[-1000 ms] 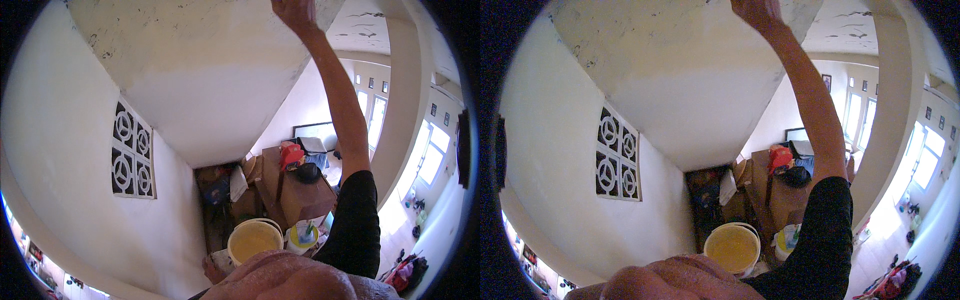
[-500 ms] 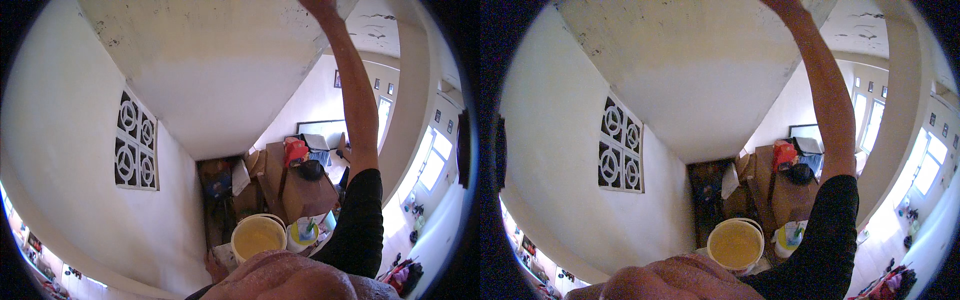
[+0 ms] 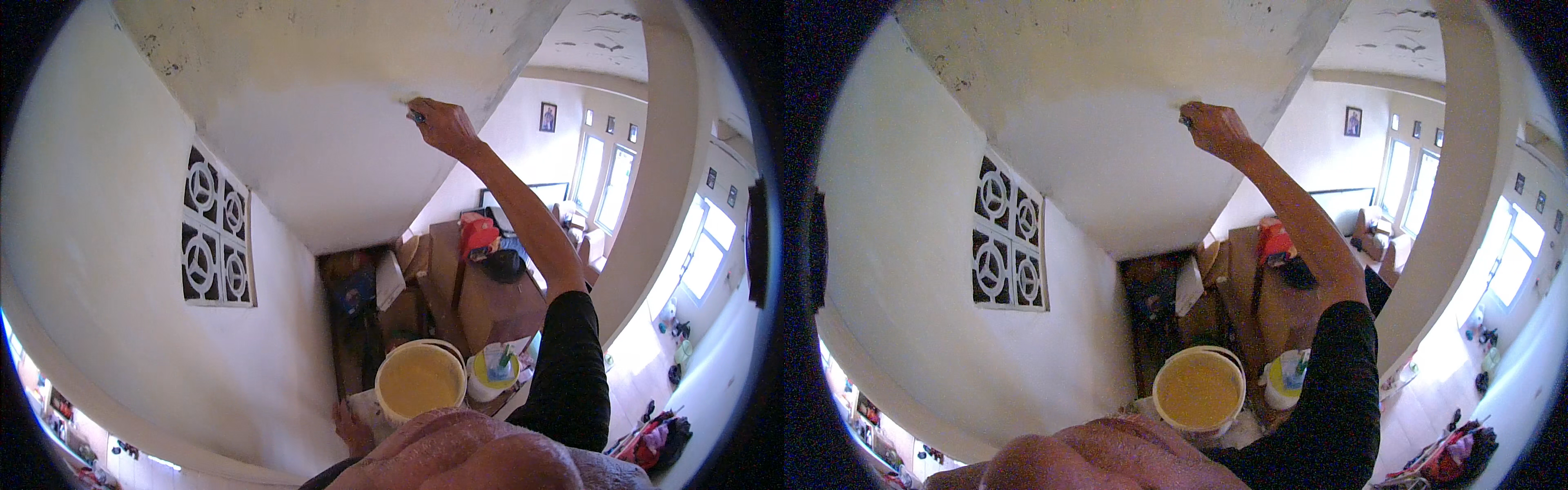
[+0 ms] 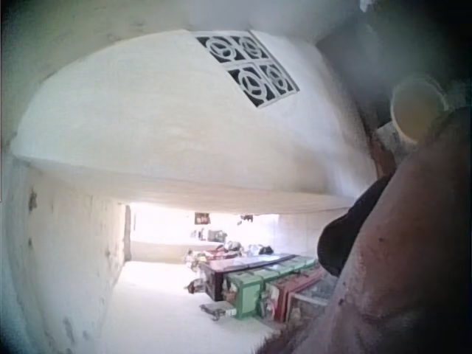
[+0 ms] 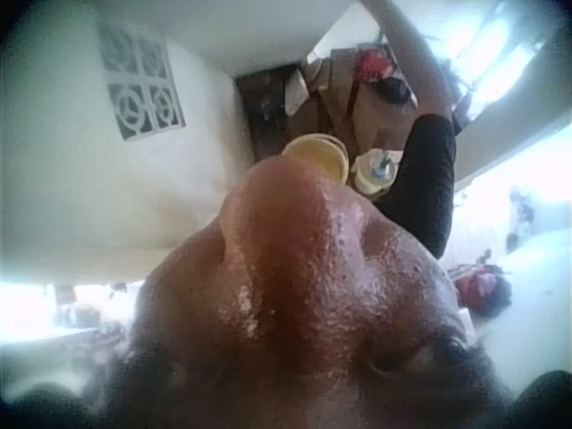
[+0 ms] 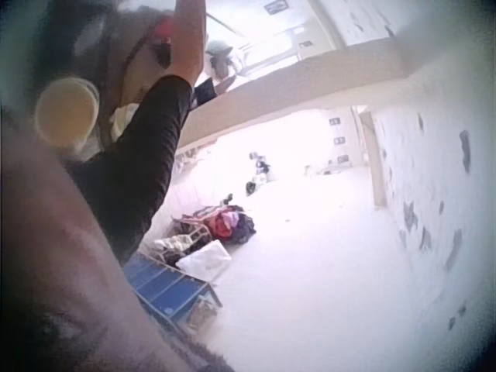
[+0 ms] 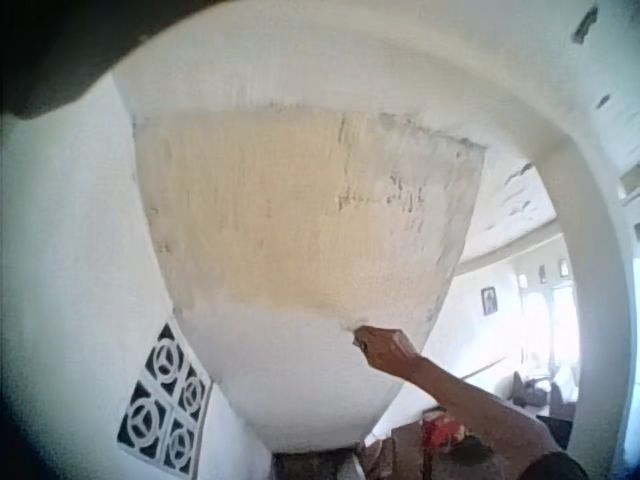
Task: The person paints the ceiling using a paintbrush and a bucket of yellow paint. They repeatedly dip the brush into the bucket and apply paint to the ceiling surface in a room with white walls and a decorative window.
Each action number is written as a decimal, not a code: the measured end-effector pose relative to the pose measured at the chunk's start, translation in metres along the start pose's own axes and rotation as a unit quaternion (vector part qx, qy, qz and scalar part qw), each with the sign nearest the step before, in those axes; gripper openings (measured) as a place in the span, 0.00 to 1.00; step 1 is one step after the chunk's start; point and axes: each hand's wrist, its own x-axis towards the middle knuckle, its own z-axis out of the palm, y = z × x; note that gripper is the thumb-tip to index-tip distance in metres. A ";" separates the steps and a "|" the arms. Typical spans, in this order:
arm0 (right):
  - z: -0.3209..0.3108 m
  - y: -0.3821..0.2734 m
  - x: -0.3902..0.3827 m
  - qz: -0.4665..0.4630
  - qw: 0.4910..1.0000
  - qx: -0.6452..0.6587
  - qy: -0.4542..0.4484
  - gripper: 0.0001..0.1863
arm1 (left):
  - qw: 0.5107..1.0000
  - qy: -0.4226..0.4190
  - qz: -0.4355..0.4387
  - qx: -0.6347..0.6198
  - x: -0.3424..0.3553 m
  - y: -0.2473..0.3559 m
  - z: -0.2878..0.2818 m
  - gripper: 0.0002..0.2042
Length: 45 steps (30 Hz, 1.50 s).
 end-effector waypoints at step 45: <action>-0.095 -0.269 -0.262 0.380 0.783 0.242 -0.429 0.16 | 0.989 -0.121 0.003 -0.081 0.002 -0.015 -0.002 0.25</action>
